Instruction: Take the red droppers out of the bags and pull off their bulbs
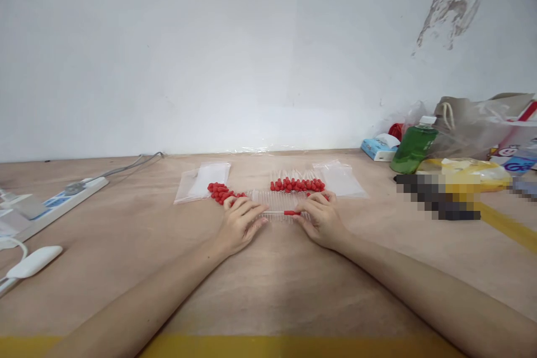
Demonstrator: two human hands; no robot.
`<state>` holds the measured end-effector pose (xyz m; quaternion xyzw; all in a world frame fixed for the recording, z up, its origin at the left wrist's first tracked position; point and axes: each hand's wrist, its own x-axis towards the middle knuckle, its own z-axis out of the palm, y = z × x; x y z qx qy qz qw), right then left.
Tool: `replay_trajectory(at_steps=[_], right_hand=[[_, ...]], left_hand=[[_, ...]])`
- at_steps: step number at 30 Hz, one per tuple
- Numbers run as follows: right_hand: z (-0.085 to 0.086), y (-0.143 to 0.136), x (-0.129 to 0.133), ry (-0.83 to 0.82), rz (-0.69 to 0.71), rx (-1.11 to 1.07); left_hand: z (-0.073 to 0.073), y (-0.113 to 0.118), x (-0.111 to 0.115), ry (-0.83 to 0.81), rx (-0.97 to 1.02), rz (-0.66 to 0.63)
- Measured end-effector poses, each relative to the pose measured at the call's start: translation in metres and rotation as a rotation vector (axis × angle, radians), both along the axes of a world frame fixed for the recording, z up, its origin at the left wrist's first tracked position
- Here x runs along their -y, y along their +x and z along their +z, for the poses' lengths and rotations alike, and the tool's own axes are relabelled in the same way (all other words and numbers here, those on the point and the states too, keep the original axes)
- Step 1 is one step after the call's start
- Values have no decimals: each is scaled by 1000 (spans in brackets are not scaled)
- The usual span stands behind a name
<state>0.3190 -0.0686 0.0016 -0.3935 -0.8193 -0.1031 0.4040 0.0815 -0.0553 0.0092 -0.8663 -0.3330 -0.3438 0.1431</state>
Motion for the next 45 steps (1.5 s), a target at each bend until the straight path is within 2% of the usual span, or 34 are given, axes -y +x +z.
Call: replay_trajectory(at_steps=[7,12,23,26,28,30,33,37,40,43,45], right_hand=[[-3,-4,-3,48,34,47],[-6,-5,-4,127,45,103],[-3,2,0,97,117,158],[-4,17,-6,86,28,77],[-5,28,-13,53,-66,-64],[-6,35,-21,-7,-86,-210],[-9,37,-34,-56,-54,-333],[-11,38,-46,-106,-130,-407],[-10,42,-48,-182,-231,-421],[-8,43,-46,-179,-356,-308],[-7,43,-45,-152,-388,-225]], left_hand=[[-3,12,3,14,-53,-26],[-3,6,7,6,-83,-62],[-6,-4,6,-50,-83,-106],[-6,-17,2,-58,14,-53],[-6,-24,-2,-83,134,-4],[-7,-26,-7,-110,224,4],[-8,-19,-14,-86,270,-16],[-6,-6,-25,23,312,17],[-5,-2,-30,34,251,-1],[-6,-1,-32,26,192,-23],[-6,0,-32,29,196,-32]])
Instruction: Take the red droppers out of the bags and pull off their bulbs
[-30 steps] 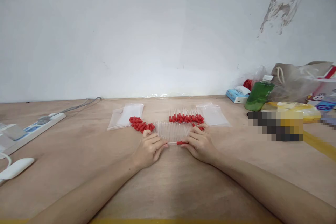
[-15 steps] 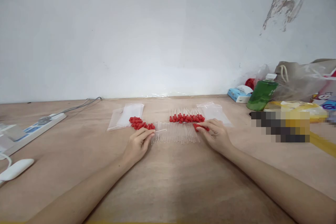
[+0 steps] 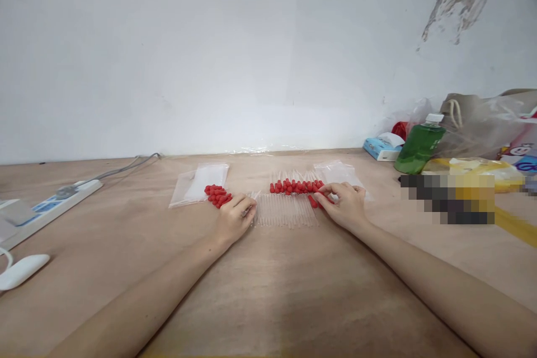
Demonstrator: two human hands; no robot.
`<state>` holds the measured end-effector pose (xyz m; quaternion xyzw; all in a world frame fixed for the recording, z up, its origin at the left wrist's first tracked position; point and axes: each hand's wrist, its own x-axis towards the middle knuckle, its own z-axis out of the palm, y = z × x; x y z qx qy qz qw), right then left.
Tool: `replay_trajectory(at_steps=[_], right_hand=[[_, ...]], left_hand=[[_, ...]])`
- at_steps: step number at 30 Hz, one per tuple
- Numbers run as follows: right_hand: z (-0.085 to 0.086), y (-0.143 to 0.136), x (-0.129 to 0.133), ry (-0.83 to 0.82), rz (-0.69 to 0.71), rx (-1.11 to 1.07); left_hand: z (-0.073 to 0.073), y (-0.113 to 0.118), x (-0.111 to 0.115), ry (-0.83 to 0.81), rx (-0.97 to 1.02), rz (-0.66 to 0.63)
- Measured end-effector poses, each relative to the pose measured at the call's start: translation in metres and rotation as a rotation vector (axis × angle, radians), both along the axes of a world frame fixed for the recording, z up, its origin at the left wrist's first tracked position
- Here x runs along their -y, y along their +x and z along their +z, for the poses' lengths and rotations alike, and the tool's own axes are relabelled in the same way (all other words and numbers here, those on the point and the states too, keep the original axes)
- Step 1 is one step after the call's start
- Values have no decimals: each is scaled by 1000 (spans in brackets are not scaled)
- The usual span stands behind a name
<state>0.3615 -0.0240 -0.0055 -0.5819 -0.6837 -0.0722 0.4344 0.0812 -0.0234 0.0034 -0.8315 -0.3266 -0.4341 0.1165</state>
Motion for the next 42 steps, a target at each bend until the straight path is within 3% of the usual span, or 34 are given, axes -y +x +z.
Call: replay_trajectory(at_steps=[6,12,23,27,32,35,42], right_hand=[[0,-2,-1,-1,-19,119],[0,-4,0,0,-12,143],[-3,-3,-2,42,-21,117],[-2,-2,-1,47,-21,108],[-1,-3,2,73,9,119],[3,-5,4,73,19,126],[24,-28,-13,-21,10,212]], left_hand=[[-3,1,0,1,14,-55],[-8,1,-4,-20,-22,27],[-2,6,11,-173,-47,14],[4,2,16,-177,-148,44],[10,-5,17,-248,-412,35],[11,-10,15,-313,-498,1],[8,-20,13,-323,-437,6]])
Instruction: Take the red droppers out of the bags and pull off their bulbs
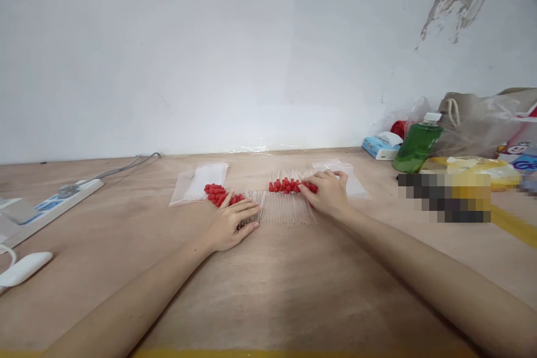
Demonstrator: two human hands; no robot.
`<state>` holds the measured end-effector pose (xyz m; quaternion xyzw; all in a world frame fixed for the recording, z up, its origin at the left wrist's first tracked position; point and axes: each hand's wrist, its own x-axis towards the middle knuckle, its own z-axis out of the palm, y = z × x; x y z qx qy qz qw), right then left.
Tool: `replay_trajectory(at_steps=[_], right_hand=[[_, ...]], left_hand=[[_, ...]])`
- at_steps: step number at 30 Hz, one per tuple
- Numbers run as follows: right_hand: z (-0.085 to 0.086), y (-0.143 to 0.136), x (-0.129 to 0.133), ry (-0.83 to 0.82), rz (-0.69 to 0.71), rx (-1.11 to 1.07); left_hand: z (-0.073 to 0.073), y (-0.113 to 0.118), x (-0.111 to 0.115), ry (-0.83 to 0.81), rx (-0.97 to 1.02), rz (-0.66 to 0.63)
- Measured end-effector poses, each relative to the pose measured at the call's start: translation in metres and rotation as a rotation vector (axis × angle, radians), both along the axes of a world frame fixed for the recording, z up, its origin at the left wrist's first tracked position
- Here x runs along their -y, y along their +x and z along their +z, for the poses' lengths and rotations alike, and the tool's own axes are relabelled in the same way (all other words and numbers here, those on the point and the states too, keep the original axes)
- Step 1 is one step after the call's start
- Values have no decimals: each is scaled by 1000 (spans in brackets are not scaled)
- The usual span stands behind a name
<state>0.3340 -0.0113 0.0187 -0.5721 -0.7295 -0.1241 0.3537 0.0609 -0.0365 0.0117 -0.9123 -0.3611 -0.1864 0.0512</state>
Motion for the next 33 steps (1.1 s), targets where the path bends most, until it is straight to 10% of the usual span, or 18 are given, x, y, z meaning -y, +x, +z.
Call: replay_trajectory(at_steps=[9,22,33], right_hand=[[11,-53,-40,-294,-233,115],[20,-51,-31,-167,-291,49],[-11,-16,53,150,378,-123]], left_hand=[[-3,4,-3,19,35,7],[-1,15,-1,144,199,4],[-2,19,19,316,249,-13]])
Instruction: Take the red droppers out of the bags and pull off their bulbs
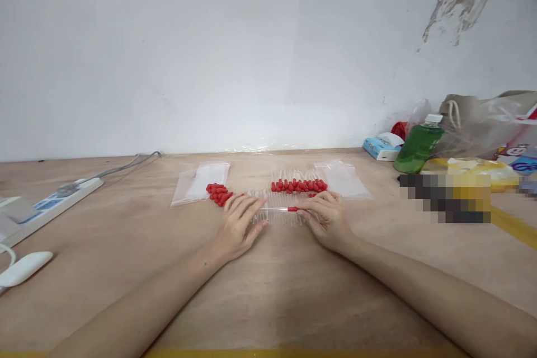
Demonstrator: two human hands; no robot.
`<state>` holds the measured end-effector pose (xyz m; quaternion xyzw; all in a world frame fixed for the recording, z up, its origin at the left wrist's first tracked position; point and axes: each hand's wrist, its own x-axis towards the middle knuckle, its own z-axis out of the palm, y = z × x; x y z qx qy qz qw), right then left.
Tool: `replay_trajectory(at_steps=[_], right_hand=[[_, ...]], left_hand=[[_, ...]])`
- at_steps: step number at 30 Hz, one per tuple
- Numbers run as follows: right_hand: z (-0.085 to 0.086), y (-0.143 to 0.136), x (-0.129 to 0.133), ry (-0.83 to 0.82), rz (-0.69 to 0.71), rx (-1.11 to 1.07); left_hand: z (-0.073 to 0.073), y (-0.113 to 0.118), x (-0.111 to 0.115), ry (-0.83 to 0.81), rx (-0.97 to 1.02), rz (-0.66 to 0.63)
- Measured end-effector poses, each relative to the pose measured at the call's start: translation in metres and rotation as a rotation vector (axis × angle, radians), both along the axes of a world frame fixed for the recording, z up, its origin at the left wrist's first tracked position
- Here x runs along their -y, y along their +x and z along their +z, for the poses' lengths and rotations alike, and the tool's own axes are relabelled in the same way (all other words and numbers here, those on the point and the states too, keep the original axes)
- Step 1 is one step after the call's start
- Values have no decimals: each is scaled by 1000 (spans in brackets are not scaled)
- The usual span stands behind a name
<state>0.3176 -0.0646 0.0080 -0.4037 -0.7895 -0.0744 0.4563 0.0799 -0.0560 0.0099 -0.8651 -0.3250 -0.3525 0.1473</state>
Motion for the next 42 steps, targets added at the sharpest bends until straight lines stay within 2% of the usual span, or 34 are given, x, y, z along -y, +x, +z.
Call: replay_trajectory(at_steps=[4,8,14,25,28,31,34,38,40,42], right_hand=[[-9,-3,3,-6,97,-30],[-12,-5,0,49,122,112],[-14,-9,1,117,37,258],[-12,-10,8,140,97,317],[-12,-4,9,139,96,327],[-11,14,5,107,14,269],[-10,32,-4,74,-79,94],[-12,37,-22,-20,46,-95],[-14,40,-31,-60,9,-180],[-17,47,-39,-92,-97,-253]], left_hand=[[-1,14,10,122,-89,-48],[-4,20,9,119,-65,-37],[-4,13,5,85,-75,-48],[-1,12,6,11,-127,-49],[-2,5,4,10,-139,-53],[-4,-15,-2,23,-59,30],[-6,-29,-8,-3,97,89],[-8,-22,-16,-78,214,25],[-9,-14,-22,-65,233,52],[-10,-8,-28,-53,240,87]])
